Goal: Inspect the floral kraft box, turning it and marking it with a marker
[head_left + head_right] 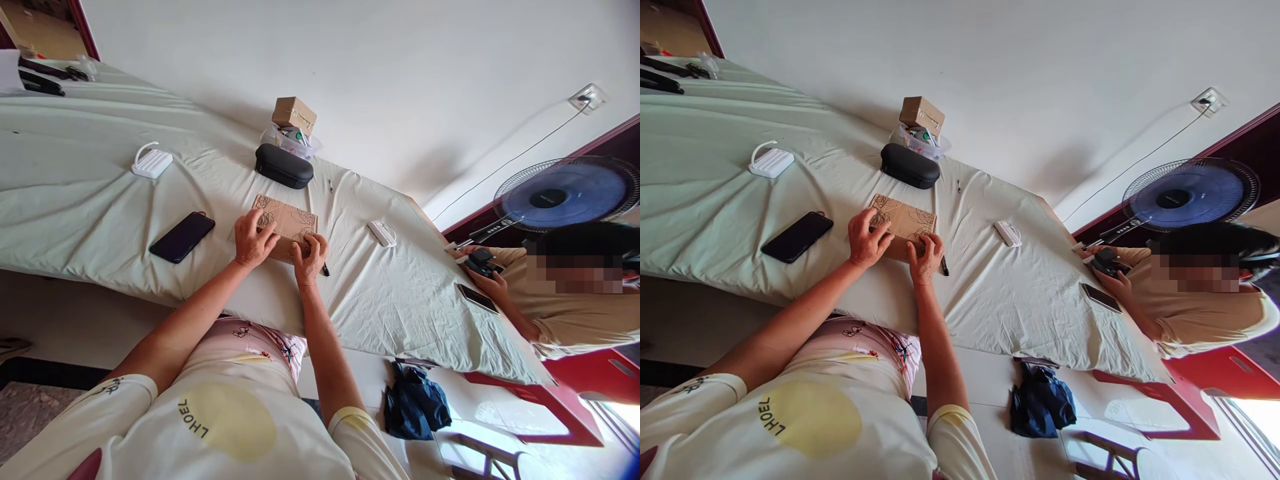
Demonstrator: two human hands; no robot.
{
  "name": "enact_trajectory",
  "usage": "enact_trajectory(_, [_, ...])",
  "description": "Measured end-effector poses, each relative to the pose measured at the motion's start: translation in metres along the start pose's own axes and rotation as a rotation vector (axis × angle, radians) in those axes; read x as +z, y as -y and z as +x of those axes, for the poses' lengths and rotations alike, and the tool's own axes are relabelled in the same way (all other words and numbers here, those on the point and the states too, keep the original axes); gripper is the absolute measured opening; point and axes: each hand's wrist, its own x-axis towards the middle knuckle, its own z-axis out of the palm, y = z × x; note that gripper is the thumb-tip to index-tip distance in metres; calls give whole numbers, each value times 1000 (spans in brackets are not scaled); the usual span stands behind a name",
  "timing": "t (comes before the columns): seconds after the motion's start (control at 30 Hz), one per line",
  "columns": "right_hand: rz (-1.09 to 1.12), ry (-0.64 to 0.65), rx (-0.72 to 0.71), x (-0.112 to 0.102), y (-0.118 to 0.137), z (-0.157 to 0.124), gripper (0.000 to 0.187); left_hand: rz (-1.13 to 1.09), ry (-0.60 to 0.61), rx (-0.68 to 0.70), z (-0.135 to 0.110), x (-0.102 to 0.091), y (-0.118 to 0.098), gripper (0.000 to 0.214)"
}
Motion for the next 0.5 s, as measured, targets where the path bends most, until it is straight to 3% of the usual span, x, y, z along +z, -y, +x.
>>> enact_trajectory(0.2, [-7, 8, -4, 1, 3, 0, 34, 4, 126, 74, -3, -2, -15, 33])
enact_trajectory(0.37, [34, -19, -135, 0, 8, 0, 22, 44, 64, -9, 0, -1, -2, 37])
enact_trajectory(0.5, [38, 37, -251, 3, 17, -6, 21, 1, 26, -74, -1, 6, 13, 45])
